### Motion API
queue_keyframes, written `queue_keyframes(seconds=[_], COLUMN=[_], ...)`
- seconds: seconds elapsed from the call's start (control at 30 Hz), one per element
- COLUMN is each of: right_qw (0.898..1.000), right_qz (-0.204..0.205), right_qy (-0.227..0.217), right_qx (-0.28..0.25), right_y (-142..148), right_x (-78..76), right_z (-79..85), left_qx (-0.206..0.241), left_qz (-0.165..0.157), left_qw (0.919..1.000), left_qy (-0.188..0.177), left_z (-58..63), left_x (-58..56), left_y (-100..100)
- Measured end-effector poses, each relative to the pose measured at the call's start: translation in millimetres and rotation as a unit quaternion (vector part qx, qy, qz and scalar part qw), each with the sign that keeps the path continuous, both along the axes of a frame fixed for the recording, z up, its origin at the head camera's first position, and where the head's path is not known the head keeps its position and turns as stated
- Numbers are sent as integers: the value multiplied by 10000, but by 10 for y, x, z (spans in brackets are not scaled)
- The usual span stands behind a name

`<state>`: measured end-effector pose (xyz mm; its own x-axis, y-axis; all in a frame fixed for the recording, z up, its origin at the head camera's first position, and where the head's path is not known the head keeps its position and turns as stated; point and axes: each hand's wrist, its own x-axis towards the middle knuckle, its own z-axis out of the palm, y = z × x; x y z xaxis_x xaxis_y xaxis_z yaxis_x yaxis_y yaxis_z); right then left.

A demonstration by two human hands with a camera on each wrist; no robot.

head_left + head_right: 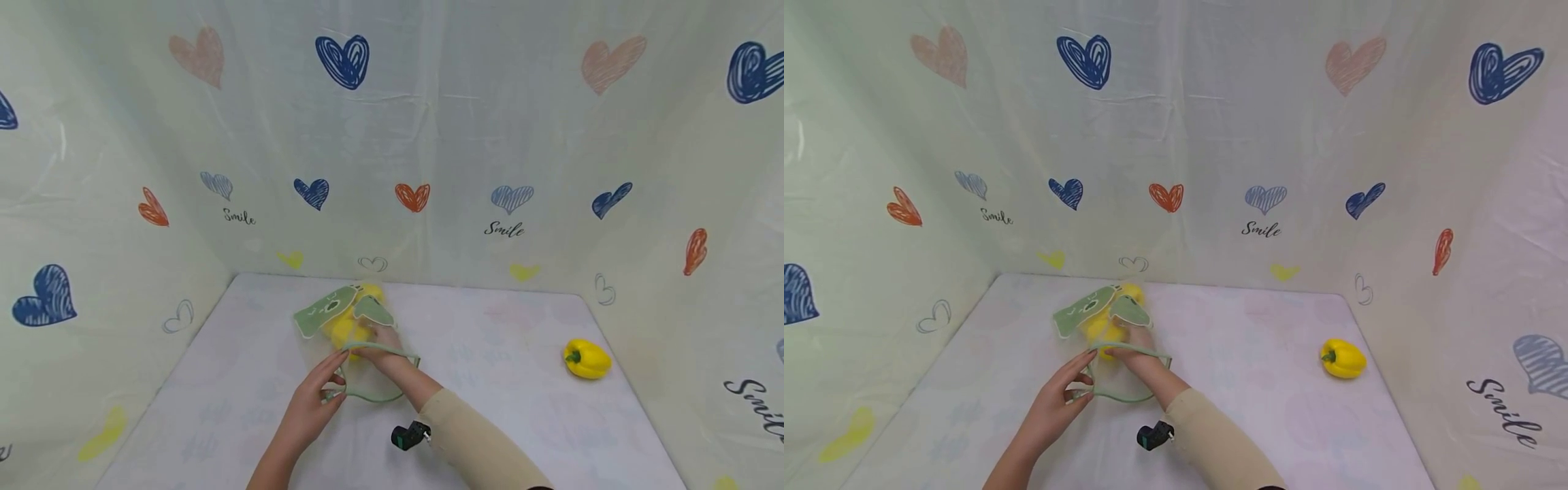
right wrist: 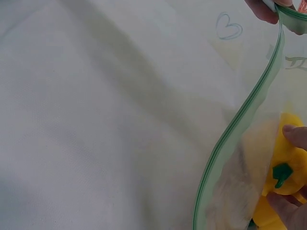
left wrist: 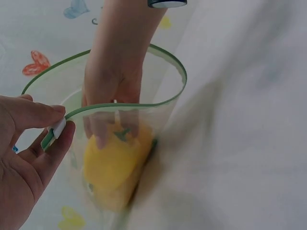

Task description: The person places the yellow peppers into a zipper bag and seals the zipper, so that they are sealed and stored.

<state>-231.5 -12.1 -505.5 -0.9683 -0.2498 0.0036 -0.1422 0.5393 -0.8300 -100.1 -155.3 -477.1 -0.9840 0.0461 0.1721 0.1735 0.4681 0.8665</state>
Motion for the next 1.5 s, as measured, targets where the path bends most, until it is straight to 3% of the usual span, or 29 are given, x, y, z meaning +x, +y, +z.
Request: queue_keyframes(seconds=[0.5, 0.7, 0.87, 1.17, 1.4, 1.5], right_qw=[9994, 9994, 9996, 9944, 9953, 9938], right_qz=[-267, -167, 65, 436, 737, 797], right_qy=[100, 312, 213, 645, 525, 596], right_qx=[212, -10, -177, 716, -342, -495], right_y=[-72, -55, -24, 85, 218, 255], right_x=[2, -2, 11, 111, 331, 384], right_z=[25, -3, 6, 55, 59, 50], left_qx=[-255, -259, -214, -169, -289, -272], left_qz=[16, 29, 22, 40, 141, 121], left_qw=[9996, 9991, 9988, 9996, 9995, 9996], left_qy=[154, 329, 440, 214, 15, 15], left_z=[-19, -47, -44, -27, -27, -29], left_x=[8, 9, 14, 0, -1, 1], left_y=[22, 12, 10, 17, 19, 24])
